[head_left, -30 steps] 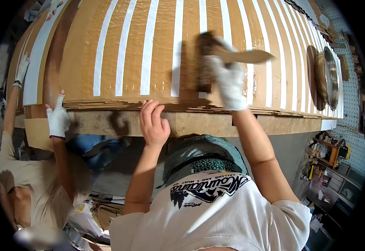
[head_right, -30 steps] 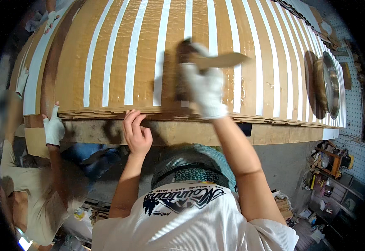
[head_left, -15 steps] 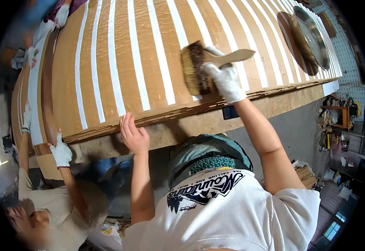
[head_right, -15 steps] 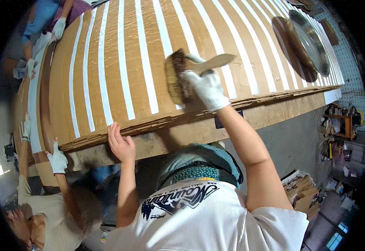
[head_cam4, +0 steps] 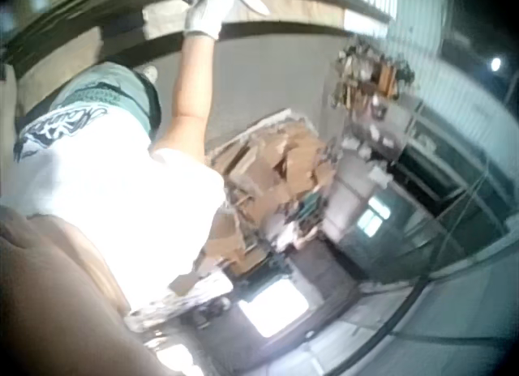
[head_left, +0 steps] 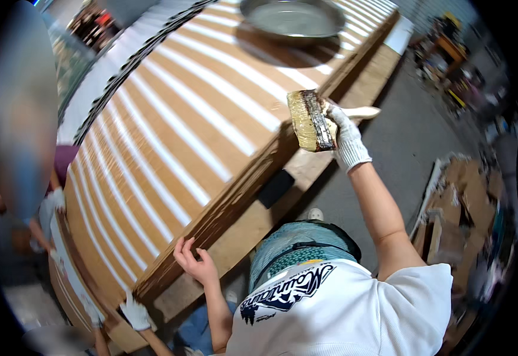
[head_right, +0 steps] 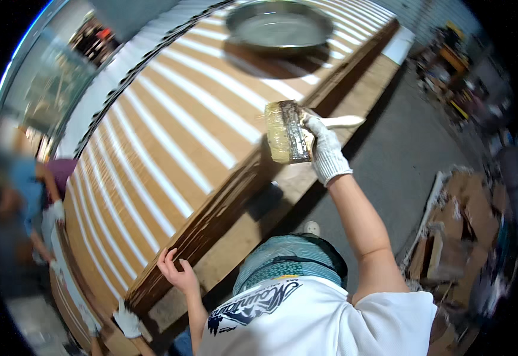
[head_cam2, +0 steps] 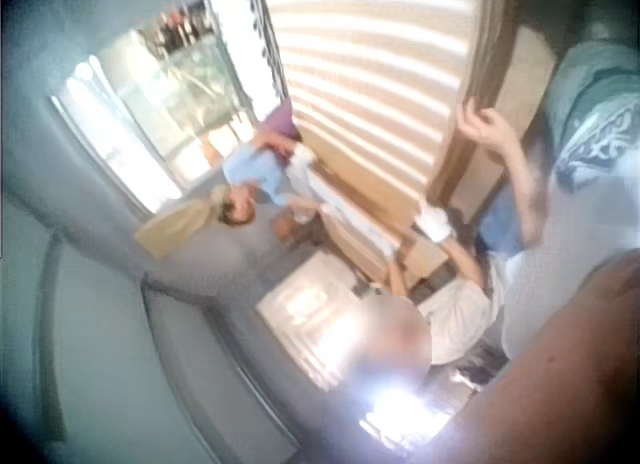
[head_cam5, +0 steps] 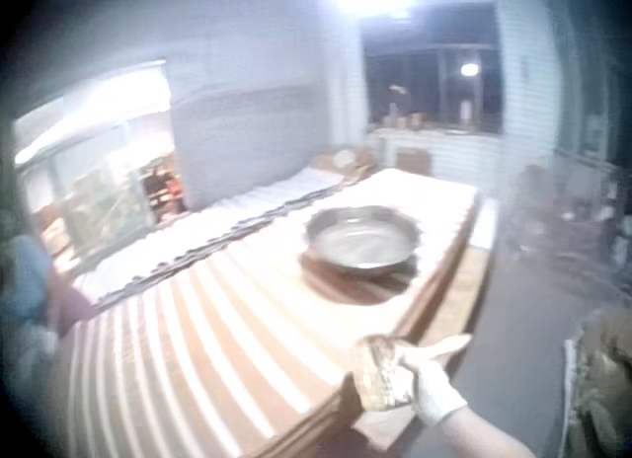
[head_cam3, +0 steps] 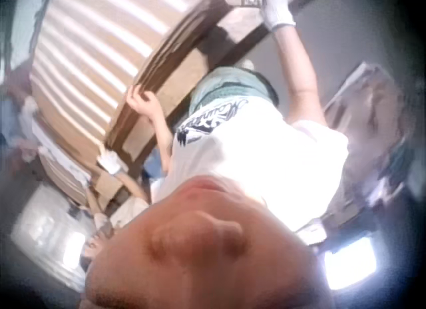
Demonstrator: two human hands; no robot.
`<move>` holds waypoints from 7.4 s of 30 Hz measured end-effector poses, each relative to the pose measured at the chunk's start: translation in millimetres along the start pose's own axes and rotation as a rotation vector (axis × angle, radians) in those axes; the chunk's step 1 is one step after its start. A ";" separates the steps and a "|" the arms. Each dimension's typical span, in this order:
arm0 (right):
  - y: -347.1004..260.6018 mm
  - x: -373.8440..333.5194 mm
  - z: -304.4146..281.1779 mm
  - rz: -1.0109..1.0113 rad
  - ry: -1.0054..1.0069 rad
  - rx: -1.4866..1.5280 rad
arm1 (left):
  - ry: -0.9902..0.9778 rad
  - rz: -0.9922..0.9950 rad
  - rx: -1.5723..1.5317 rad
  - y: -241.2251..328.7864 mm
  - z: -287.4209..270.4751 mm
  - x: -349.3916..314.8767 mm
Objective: The person repeatedly dips a brush into a metal bowl of liquid and applies it to the surface of a large, striped paper-wrapped object. Another person is visible in the background working on a similar object. The camera wearer continues this repetitive brushing motion across the surface.
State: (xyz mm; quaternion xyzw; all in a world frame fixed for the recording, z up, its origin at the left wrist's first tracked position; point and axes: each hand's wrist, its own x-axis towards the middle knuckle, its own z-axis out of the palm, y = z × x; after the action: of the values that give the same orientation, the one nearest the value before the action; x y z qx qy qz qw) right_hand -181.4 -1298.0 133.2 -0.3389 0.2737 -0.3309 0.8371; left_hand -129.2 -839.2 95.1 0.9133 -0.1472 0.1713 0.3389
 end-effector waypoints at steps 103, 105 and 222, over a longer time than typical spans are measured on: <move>-555.1 949.1 -196.2 -0.906 -0.823 -2.014 | 0.320 -0.777 -0.772 834.1 715.6 251.2; -539.1 941.5 -191.2 -0.636 -0.780 -1.737 | 0.293 -0.827 -0.776 820.0 695.9 214.8; 140.8 50.4 252.5 -0.851 -1.511 -1.490 | 0.034 0.165 0.165 44.6 118.5 15.3</move>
State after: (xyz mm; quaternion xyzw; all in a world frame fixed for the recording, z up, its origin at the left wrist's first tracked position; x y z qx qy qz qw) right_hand 74.6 -1160.0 172.7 -0.9287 -0.3083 -0.0545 0.1989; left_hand -107.4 -953.3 42.5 0.9197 -0.2015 0.2258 0.2500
